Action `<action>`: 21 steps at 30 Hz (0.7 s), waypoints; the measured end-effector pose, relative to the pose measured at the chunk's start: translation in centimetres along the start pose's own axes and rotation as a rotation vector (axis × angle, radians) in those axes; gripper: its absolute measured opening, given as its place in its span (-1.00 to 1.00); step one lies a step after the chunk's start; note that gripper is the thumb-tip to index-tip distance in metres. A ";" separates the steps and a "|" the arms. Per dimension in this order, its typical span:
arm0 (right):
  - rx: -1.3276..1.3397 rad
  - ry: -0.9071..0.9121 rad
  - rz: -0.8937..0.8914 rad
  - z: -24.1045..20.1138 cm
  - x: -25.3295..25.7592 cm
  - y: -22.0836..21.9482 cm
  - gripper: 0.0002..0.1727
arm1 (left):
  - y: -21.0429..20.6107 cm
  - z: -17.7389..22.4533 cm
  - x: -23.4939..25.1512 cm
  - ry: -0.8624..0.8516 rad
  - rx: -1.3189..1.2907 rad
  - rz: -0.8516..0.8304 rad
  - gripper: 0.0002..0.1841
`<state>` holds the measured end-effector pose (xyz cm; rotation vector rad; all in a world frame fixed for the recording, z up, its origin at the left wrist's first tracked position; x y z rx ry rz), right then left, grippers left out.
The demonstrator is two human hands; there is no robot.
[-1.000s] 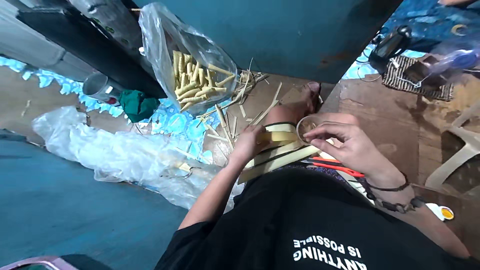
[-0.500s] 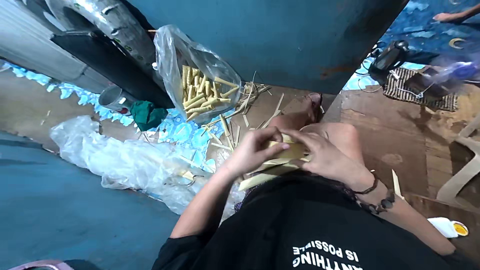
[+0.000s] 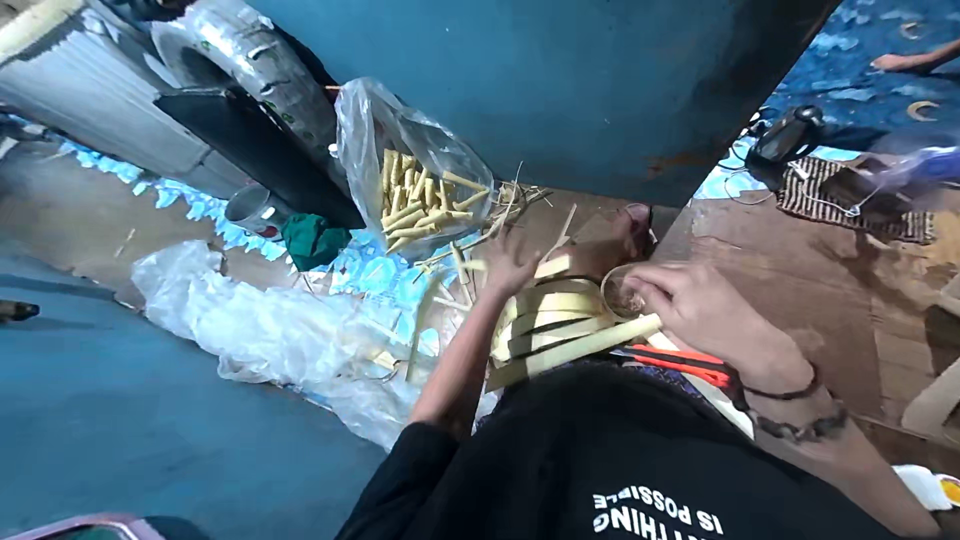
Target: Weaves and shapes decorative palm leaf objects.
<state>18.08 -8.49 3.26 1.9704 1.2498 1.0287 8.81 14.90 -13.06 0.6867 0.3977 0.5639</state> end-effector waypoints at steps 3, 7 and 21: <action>0.193 -0.126 -0.001 2.8 -0.7 0.2 -0.60 | -7.4 -1.1 0.2 0.059 -0.209 -0.224 -0.27; 0.342 -0.316 0.154 6.8 -2.1 1.6 -0.59 | -4.2 3.3 -1.7 -0.419 -0.205 -0.013 -0.22; -0.153 -0.404 0.301 7.2 -0.3 8.8 -0.35 | 3.2 8.4 -6.1 -0.242 -0.708 0.056 -0.78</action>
Point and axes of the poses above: each hand's wrist, its own x-axis towards the middle knuckle, its own y-axis out of the back of the hand, z = x × y, the point moved 8 cm from there along x, towards the middle knuckle, and after that the axes turned 1 degree about -z, right-handed, at the moved point
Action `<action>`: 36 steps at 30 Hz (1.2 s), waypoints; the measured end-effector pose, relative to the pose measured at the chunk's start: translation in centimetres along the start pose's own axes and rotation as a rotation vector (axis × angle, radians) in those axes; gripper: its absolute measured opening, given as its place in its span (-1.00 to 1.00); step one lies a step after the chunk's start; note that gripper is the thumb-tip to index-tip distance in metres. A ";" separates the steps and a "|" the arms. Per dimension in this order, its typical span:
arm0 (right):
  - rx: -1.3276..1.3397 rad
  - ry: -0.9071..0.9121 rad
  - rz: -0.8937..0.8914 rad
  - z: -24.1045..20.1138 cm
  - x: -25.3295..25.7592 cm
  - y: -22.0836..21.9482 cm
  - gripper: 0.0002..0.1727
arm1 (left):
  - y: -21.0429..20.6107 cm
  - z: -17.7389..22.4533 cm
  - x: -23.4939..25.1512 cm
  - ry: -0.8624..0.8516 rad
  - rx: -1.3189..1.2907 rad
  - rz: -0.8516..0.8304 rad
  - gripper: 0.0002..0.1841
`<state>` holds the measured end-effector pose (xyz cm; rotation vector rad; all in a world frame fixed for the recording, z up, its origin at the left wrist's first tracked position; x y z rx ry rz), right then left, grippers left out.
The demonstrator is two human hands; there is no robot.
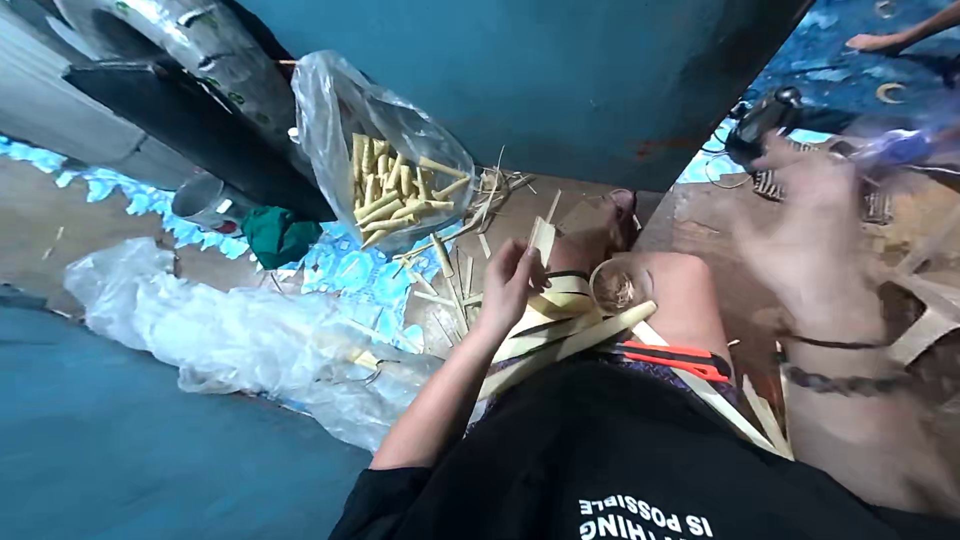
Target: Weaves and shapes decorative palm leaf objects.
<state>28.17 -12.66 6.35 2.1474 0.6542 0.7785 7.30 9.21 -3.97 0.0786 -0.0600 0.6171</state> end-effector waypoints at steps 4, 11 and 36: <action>0.420 0.204 -0.133 -6.9 -2.8 -6.4 -0.19 | -2.6 5.4 -0.7 -0.175 -0.144 0.016 -0.91; 0.581 0.626 0.371 -11.3 -4.5 -2.1 -0.86 | -4.4 9.9 -2.9 -0.272 -0.191 -0.151 -0.73; 0.756 0.468 0.229 -9.5 -5.3 -3.3 -0.81 | -4.9 7.4 -2.1 -0.124 -0.157 -0.109 -0.78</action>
Point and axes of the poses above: each hand's wrist, its own x-axis towards the middle knuckle, its own y-axis out of the back of the hand, z = x × y, the point moved 8 cm from there along x, towards the middle knuckle, and after that the axes turned 1 degree about -z, right-handed, at the moved point
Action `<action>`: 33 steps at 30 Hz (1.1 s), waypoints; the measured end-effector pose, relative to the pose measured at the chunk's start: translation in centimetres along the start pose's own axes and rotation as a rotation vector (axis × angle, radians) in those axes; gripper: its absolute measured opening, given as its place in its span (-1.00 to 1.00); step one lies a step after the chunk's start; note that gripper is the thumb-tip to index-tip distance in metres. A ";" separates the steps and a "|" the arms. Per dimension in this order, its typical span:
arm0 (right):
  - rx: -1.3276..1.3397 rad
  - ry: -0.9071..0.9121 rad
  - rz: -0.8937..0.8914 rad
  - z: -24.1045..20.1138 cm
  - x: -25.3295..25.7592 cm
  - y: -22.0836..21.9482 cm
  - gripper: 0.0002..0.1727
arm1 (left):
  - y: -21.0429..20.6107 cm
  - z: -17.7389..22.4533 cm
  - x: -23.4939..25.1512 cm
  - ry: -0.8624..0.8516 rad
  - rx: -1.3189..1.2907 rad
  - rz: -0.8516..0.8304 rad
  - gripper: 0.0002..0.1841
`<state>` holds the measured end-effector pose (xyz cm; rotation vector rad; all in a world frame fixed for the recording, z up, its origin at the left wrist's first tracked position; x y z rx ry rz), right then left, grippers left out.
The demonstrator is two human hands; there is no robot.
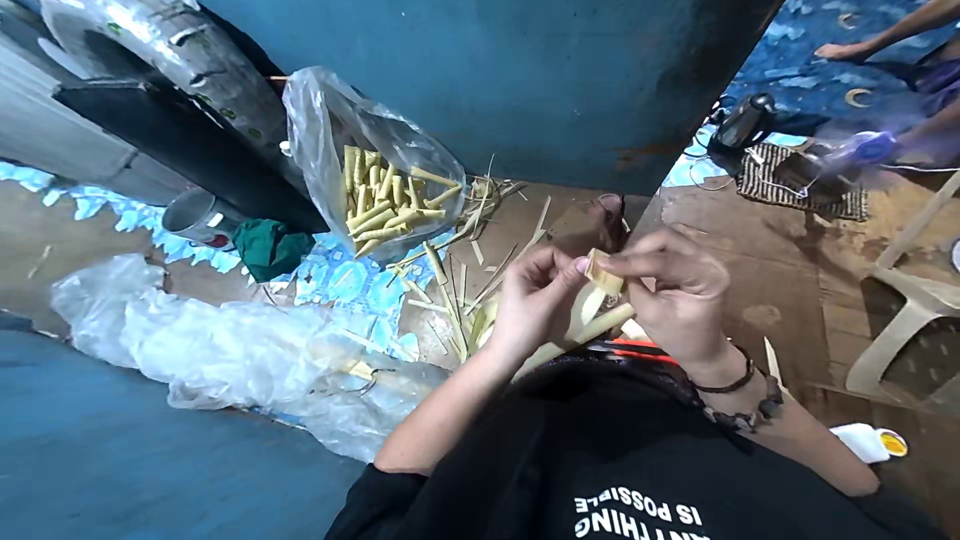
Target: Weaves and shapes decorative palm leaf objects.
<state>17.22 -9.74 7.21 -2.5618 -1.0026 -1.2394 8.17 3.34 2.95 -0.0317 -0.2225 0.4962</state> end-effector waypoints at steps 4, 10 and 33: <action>-0.136 0.116 0.016 -0.5 -0.3 0.4 -0.90 | -0.7 1.0 -0.8 0.005 -0.030 -0.063 -0.91; 0.044 -0.260 -0.115 1.6 0.5 0.2 -0.83 | -0.3 1.7 -0.7 -0.127 0.230 -0.038 -0.91; -0.329 0.099 -0.031 0.5 -0.9 -1.1 -0.86 | 1.4 -2.2 0.6 0.024 0.114 0.091 -0.77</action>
Point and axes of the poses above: each hand's wrist, its own x-axis towards the middle knuckle, its own y-axis out of the back of the hand, z = x × y, the point moved 8 cm from there along x, towards the middle knuckle, and after that the axes turned 1 degree about -z, right-handed, at the moved point
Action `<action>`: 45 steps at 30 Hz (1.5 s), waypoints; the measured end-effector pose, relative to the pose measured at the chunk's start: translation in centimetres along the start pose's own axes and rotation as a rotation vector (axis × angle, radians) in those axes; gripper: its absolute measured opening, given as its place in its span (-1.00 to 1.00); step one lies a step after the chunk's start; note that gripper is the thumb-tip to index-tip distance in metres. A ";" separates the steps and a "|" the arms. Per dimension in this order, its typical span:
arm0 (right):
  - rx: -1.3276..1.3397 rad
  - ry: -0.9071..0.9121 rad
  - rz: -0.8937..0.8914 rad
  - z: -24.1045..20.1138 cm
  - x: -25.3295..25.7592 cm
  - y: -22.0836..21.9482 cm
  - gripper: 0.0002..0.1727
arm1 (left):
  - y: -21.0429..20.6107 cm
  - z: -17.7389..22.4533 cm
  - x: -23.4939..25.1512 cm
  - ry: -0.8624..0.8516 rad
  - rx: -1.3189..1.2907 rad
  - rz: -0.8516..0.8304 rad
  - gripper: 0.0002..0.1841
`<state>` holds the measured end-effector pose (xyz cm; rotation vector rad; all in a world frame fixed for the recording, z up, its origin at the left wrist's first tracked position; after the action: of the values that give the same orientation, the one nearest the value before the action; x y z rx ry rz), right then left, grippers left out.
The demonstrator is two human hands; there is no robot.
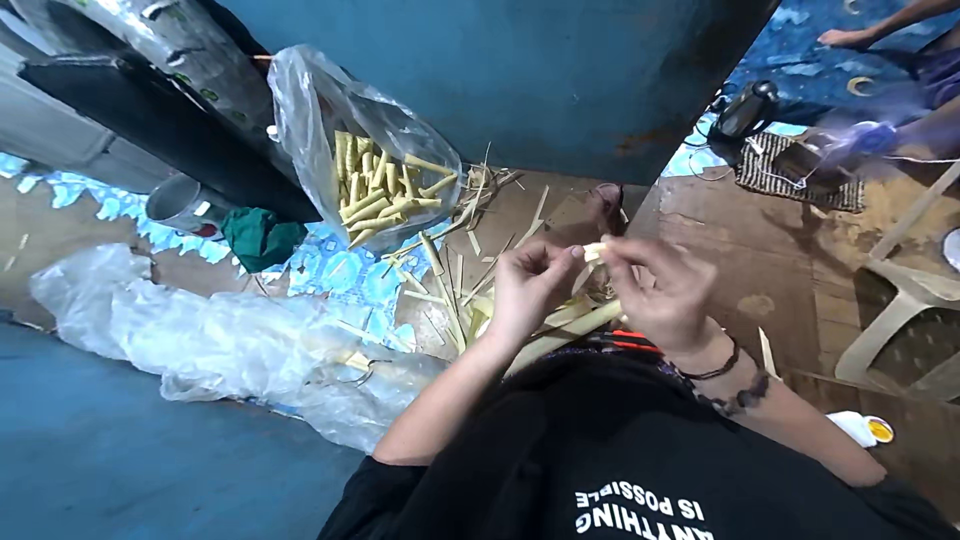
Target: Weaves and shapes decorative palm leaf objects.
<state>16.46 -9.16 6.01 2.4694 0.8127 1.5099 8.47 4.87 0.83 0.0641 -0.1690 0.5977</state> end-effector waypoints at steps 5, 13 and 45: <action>-0.059 0.310 -0.099 -0.9 -1.1 -0.3 -0.81 | -0.8 2.8 -1.2 -0.032 -0.159 -0.161 -0.75; -0.061 0.224 0.009 -1.4 -0.3 0.5 -0.85 | 0.2 1.2 -0.7 -0.033 -0.117 0.016 -0.92; 0.862 -0.785 -0.402 4.0 -3.4 -2.4 -0.70 | -0.9 3.3 -0.8 -0.171 0.355 -0.313 -0.76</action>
<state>17.75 -8.22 0.46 2.7523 1.8321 -0.0492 7.86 3.35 3.94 0.4784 -0.2117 0.3033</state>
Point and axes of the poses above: each hand's wrist, its own x-axis towards the middle knuckle, its own y-axis out of the back of the hand, z = x × y, the point moved 8 cm from there along x, towards the middle knuckle, and after that the axes turned 1 degree about -z, right-handed, at the moved point
